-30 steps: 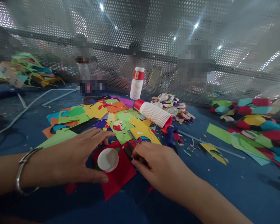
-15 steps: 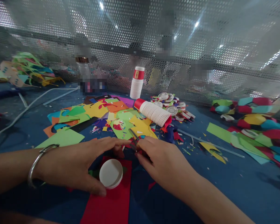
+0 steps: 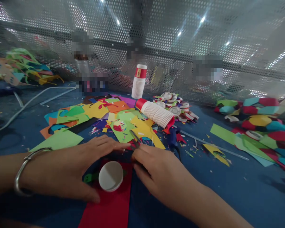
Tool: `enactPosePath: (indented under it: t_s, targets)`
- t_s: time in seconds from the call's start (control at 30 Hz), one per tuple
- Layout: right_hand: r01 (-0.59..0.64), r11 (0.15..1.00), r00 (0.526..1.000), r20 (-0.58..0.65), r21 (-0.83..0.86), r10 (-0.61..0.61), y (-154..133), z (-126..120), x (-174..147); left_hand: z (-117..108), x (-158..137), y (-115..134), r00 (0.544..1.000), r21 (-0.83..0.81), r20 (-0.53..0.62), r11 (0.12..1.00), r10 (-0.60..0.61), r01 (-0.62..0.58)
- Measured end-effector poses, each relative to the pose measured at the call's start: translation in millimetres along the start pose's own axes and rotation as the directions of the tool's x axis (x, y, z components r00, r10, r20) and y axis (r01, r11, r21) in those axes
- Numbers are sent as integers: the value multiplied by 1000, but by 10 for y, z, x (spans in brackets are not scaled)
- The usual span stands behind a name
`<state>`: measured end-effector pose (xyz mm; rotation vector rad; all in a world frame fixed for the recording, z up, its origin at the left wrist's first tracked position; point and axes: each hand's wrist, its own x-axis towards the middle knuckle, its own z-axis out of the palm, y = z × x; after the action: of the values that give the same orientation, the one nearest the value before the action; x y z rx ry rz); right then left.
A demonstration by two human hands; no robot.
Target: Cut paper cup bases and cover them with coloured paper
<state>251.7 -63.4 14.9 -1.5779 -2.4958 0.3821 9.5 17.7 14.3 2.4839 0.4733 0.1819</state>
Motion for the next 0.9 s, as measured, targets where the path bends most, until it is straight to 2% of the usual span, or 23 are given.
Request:
enactPosePath:
  t_s: [0.13,0.43,0.57,0.7,0.77,0.9]
  targets:
    - [18,1000,1000,2,9,-18,-21,11,-17,83,-76,76,996,47,-86,999,-23,27]
    - [42,999,999,5,21,-42,19,50,7,101,-121,118,976,88,-13,972,-218,219]
    - [33,999,999,18,43,-34,48,38,-17,77,-196,85,981,129,13,973,-195,191]
    - [43,996,999,-2,73,-43,52,37,-21,81,-352,-27,981,203,-65,960,-181,191]
    - [51,995,999,-16,88,-50,49,41,-12,72,-401,-85,978,205,-84,957,-190,204]
    - [90,988,995,-64,123,-82,32,53,15,-26,-383,-127,971,160,-43,958,-234,238]
